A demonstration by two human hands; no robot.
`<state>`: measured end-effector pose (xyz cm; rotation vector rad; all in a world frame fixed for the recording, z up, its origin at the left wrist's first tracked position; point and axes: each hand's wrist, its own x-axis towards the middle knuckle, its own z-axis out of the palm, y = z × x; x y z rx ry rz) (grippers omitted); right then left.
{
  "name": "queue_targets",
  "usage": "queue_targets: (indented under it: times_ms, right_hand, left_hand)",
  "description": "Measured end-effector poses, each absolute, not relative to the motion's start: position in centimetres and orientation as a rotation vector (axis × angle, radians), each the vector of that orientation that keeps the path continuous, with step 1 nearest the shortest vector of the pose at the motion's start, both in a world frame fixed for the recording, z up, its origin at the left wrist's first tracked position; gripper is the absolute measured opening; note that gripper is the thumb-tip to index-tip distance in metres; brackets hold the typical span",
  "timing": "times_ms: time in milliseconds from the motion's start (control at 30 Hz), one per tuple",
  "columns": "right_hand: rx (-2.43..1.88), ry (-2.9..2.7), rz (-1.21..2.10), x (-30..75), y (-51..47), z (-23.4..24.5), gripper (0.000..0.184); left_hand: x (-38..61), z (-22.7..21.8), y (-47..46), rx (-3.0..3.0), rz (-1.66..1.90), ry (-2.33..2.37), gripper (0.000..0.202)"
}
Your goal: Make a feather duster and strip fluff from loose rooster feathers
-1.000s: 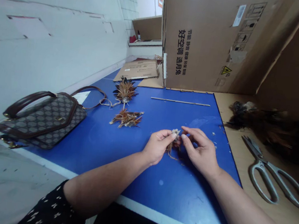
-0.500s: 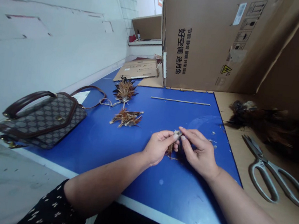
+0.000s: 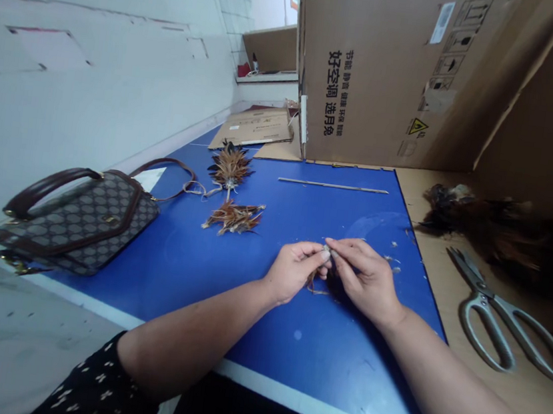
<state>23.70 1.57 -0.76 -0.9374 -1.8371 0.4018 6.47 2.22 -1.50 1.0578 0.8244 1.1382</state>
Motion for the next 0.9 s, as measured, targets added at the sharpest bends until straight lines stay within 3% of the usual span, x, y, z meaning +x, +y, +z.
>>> queue_targets:
  times_ms: [233,433,633,900]
  right_hand:
    - [-1.204,-1.954,0.227,24.1,1.9,-0.8,0.022]
    - [-1.461,-2.275,0.219,24.0,1.9,-1.8,0.019]
    - [-1.295,-1.932,0.333,24.0,2.2,-1.7,0.020]
    - [-1.093,-1.580,0.724,23.1,1.5,-1.0,0.020]
  left_hand:
    - [5.1,-0.2,3.7,0.900,1.449,0.876,0.034]
    - [4.8,0.0,4.0,0.896,1.499,0.882,0.033]
    - [5.0,-0.2,3.8,0.879,1.458,0.883,0.034]
    - [6.6,-1.7,2.8,0.844,1.248,0.821,0.038]
